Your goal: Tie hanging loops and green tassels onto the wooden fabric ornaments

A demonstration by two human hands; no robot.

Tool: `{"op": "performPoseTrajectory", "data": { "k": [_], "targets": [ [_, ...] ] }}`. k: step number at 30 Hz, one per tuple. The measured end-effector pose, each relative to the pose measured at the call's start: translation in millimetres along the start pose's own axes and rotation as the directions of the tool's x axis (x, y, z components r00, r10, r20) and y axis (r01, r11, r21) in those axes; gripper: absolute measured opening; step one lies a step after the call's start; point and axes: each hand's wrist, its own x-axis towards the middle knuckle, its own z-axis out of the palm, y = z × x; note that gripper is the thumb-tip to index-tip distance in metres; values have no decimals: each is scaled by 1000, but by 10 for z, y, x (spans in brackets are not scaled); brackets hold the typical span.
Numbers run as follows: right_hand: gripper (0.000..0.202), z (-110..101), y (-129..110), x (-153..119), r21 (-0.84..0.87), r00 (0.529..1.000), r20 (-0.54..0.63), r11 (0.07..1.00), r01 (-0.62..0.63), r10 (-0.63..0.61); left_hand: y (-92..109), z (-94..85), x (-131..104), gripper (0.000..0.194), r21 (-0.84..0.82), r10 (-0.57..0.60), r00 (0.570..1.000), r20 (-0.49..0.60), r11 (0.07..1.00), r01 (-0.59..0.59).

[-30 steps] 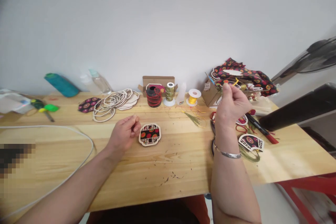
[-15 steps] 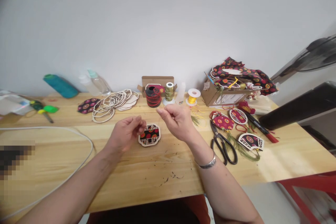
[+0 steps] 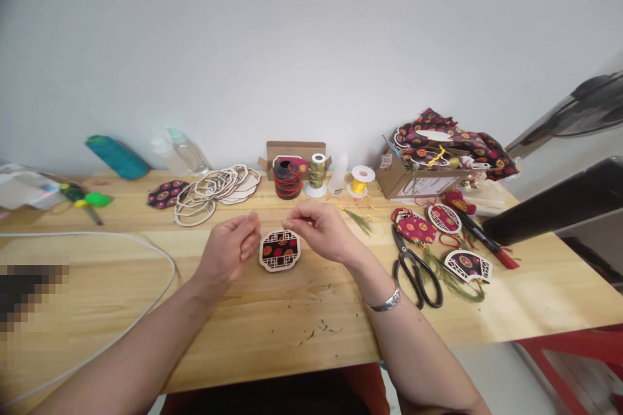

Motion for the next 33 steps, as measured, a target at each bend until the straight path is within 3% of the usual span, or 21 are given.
{"op": "performPoseTrajectory", "data": {
  "k": [3,6,9,13,15,17,19,22,25,28,33],
  "targets": [
    [22,57,-16,-6,66,1000,9,998,-7,7,1,-5,-14,47,4,56,997,51,998,-56],
    [19,89,-5,-7,14,999,-28,999,46,-45,-5,1,-30,27,10,-23,983,181,1000,21],
    [17,81,18,-9,-96,997,-47,994,54,-58,-25,6,-45,28,75,-77,958,277,995,58],
    [17,54,71,-6,-197,997,-53,980,38,-49,-43,11,-57,23,128,-47,962,269,992,12],
    [22,39,121,3,-240,996,-64,970,42,-59,-42,11,-57,24,124,-80,961,265,991,49],
    [26,9,190,19,-277,987,-145,961,22,-65,-36,8,-52,25,105,-118,960,253,990,94],
    [24,-43,265,40,-307,945,-317,952,-21,-82,-29,5,-43,26,78,-133,966,221,990,118],
    [23,-151,345,64,-293,812,-575,952,-91,-100,-21,4,-27,26,42,-137,977,165,990,132],
    [14,-235,344,62,-134,740,-673,979,-151,22,-24,8,-14,27,31,-145,979,141,989,142],
    [22,-254,276,42,-29,750,-648,980,-196,131,-36,10,-7,27,35,-146,979,139,989,142],
    [37,-159,148,19,-57,826,-554,986,-159,101,-54,16,-13,27,46,-128,982,139,991,122]
  ]
}}
